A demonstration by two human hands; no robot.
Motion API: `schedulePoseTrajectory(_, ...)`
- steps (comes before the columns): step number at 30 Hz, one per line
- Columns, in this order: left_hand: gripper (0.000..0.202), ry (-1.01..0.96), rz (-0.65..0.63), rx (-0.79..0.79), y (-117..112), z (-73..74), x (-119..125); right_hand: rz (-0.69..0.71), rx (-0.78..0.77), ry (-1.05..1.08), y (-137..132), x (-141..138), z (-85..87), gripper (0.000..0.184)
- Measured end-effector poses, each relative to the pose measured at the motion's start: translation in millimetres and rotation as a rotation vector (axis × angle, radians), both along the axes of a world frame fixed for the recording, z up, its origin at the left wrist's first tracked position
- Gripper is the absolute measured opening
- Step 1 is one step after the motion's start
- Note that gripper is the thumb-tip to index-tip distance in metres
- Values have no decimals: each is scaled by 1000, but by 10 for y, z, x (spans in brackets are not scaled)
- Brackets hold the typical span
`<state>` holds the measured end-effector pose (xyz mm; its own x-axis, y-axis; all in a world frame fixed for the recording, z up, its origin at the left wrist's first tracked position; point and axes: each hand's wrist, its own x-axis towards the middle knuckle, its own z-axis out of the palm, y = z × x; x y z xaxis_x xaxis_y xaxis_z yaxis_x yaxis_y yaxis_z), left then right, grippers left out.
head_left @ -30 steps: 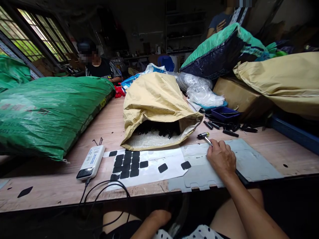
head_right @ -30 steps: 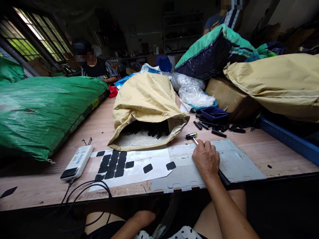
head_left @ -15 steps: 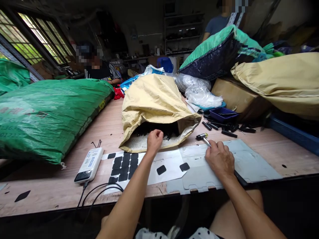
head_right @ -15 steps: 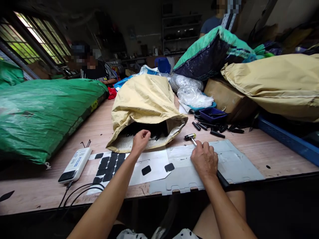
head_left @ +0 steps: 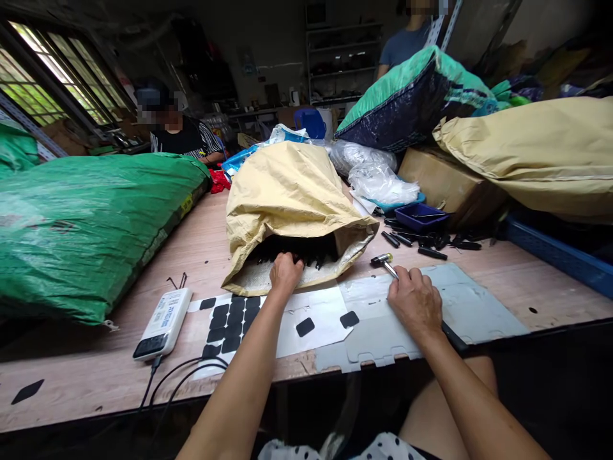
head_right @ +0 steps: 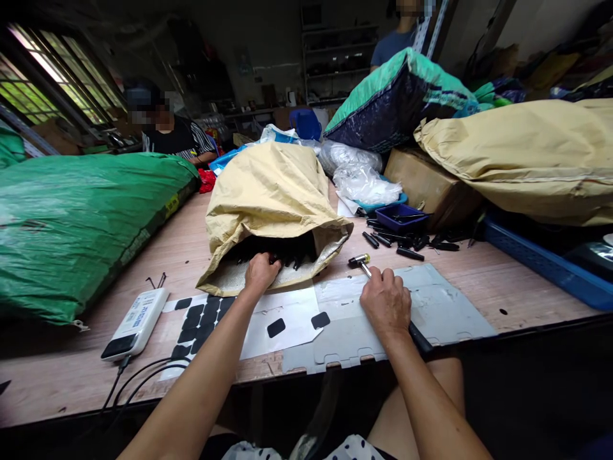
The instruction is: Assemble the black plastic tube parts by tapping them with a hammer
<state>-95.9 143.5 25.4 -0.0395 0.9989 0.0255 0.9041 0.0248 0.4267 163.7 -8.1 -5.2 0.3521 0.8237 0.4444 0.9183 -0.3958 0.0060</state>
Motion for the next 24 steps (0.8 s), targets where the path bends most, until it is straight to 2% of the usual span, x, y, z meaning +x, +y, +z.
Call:
schedulePoseTrajectory(4,19,69,-32,9,-170,62,-251,2,7,4,1,1,-5,31)
schedulePoseTrajectory(6,15,80,-57,87,-341,85,-375,2,5,9,2,-3,-5,31)
schedulePoseTrajectory(8,13,2,-87,176,-566,100,-434,0,1,13,2,-7,-3,31)
schedulePoseTrajectory(10,12,-155,-186,198,-818,99,-402,-1,-3,13,2,-10,-3,31)
schedulePoseTrajectory(12,11,-288,-349,154,-1046,77,-294,-1,-5,6,2,-10,-6,32)
schedulePoseTrajectory(14,11,-328,-494,97,-1208,41,-161,-3,-2,-2,2,-7,-9,32)
schedulePoseTrajectory(17,9,-308,-579,64,-1300,-17,-20,-1,-1,-1,-1,-2,-12,31)
schedulePoseTrajectory(24,18,-352,-585,78,-1214,-133,45,-13,6,13,-4,-4,-29,32)
